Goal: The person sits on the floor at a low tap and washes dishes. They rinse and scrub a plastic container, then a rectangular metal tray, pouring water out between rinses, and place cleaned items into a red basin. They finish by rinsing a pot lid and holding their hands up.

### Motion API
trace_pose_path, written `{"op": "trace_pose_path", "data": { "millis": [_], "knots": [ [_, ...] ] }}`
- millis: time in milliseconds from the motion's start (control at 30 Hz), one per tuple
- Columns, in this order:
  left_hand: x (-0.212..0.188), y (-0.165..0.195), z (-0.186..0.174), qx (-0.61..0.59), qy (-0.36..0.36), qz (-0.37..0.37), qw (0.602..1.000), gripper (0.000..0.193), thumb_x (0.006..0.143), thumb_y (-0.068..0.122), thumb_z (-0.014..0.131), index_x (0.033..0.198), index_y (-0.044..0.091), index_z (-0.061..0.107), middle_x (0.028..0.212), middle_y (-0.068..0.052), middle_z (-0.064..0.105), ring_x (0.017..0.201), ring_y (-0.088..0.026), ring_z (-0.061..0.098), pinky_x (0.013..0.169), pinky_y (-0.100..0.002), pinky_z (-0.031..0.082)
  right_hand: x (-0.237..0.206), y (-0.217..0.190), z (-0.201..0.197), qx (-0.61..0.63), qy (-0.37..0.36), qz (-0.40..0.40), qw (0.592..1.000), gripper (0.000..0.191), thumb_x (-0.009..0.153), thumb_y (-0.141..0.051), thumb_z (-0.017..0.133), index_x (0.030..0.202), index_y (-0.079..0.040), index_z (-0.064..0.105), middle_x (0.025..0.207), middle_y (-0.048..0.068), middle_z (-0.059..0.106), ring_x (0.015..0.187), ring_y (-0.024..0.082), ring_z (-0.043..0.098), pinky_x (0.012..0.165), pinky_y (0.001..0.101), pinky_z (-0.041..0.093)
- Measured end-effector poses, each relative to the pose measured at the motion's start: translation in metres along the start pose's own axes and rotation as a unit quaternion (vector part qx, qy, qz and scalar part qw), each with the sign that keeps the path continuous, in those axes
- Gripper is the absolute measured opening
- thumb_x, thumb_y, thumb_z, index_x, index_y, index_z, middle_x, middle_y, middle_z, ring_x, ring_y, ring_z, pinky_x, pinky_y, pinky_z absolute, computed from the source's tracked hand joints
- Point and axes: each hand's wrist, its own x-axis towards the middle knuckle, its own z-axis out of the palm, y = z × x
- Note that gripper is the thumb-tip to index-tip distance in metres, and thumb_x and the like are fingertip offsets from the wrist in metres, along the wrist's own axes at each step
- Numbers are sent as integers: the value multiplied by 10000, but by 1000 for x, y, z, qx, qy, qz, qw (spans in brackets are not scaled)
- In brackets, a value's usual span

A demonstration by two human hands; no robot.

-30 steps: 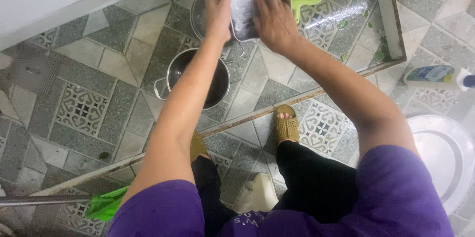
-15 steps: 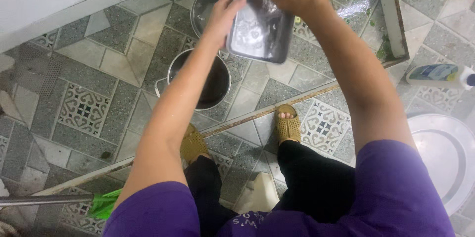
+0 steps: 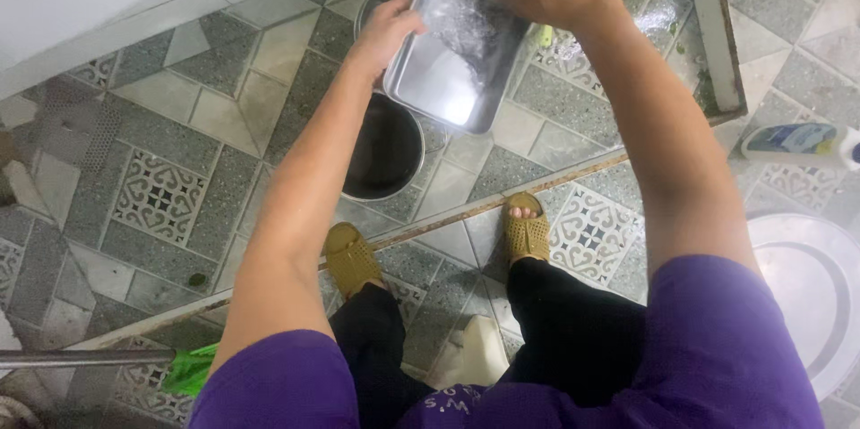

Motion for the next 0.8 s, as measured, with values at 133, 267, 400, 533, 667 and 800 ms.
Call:
{"op": "trace_pose_path", "data": {
  "millis": [133,267,400,533,667,800],
  "knots": [
    [-6,2,-2,22,53,7,998,630,818,103,580,1448,100,608,1090,-77,751,883,-138,724,795,-286,605,-15,-13,11,-31,3,37,999,422,1068,-470,492,1321,-193,685,1633,54,410,1443,305,359,1166,547,213],
    [-9,-2,-2,15,51,84,995,672,828,87,623,1497,89,568,1217,-61,740,1034,-128,692,929,-270,563,-23,-40,20,-106,-91,59,988,513,1082,-482,323,1119,-158,719,1628,75,409,1578,280,196,1214,542,-24],
    [-8,-8,2,12,41,134,990,676,841,75,629,1513,76,557,1328,-50,702,1163,-122,659,1018,-263,516,-36,-67,19,-113,-163,47,979,539,1138,-484,315,1264,-120,692,1471,86,556,1545,272,290,1276,581,-24],
    [-5,-15,11,30,137,103,985,648,843,108,619,1488,93,552,1221,-73,748,1017,-116,683,911,-262,552,-60,-105,19,-173,-105,-100,974,410,862,-160,547,1254,-185,668,1382,62,632,1492,272,395,1301,617,48],
    [-2,-19,16,-14,139,113,984,639,838,77,635,1475,69,579,1206,-113,726,1002,-149,679,907,-284,553,-71,-126,32,94,-191,63,975,410,1149,-323,351,1259,-65,651,1427,113,616,1461,217,477,1347,549,88],
    [-2,-18,22,-27,138,88,986,653,808,83,609,1458,87,545,1184,-99,736,979,-158,708,856,-274,581,-53,-102,44,117,-135,155,972,418,1125,-295,336,1248,-3,610,1365,178,603,1434,289,447,1268,608,102]
  ]
}}
